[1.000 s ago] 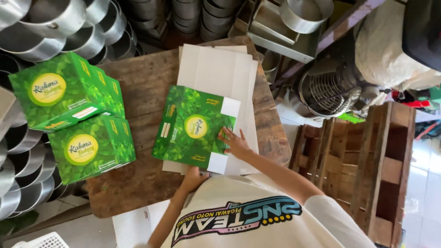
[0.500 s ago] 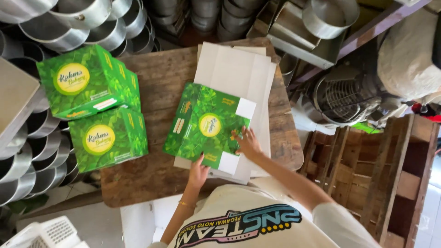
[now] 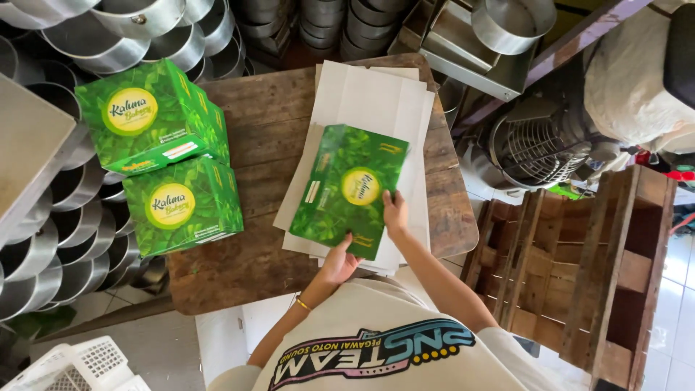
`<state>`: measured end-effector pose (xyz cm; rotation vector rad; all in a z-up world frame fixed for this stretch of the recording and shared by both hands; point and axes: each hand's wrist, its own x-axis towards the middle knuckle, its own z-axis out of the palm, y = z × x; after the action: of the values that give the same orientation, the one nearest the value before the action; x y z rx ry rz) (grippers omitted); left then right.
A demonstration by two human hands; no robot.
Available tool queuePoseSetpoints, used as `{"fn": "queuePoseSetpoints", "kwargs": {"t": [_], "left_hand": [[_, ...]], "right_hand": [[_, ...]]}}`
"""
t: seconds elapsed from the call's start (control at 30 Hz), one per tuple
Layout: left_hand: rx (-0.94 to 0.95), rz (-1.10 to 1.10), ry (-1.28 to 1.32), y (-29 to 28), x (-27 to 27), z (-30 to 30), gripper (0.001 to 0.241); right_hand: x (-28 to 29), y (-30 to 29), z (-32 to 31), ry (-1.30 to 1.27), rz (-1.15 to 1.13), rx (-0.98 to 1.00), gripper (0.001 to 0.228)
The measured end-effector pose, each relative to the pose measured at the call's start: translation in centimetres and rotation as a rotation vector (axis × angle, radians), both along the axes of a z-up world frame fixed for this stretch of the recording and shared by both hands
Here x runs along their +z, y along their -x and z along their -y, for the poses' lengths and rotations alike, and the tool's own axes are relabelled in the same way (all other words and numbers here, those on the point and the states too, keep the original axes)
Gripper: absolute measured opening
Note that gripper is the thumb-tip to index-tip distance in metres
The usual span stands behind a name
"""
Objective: The recorder is folding flat cardboard bakery boxes into their final assembly.
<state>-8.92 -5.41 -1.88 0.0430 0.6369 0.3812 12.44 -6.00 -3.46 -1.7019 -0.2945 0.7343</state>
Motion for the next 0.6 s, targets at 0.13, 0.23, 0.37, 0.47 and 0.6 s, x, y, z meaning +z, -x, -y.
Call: {"fn": "queuePoseSetpoints", "kwargs": {"t": [0.13,0.23,0.37,0.47,0.6], "left_hand": [[-0.066,-0.15,-0.159,1.6,-1.3,-1.6,0.036],[0.218,0.111,-0.133,3.8,-4.9,-2.9,0.037],[-0.111,-0.126,-0.786,2.8,5.4,-2.8,0.047],[-0.498,-0.008,-1.549,1.4,8.3,-3.3,0.058],[-1.175,-0.216,-2.245,-0.4,15.4,-6.1,0.038]], "right_hand": [[-3.1,-2.2,2.0,-0.04,-0.119,-0.171,0.029],[-4.5,-2.0,3.5,-0.226,-0.429,-0.275,0.023],[-6.8,-4.0,4.5,-0.27,-0.461,-0.046,0.023],[-4.1,-4.9,5.5,-0.097,-0.333,0.064,0.029],[-11.2,-10.4,13.0,-0.244,-0.606,-0.071,0.042]]}}
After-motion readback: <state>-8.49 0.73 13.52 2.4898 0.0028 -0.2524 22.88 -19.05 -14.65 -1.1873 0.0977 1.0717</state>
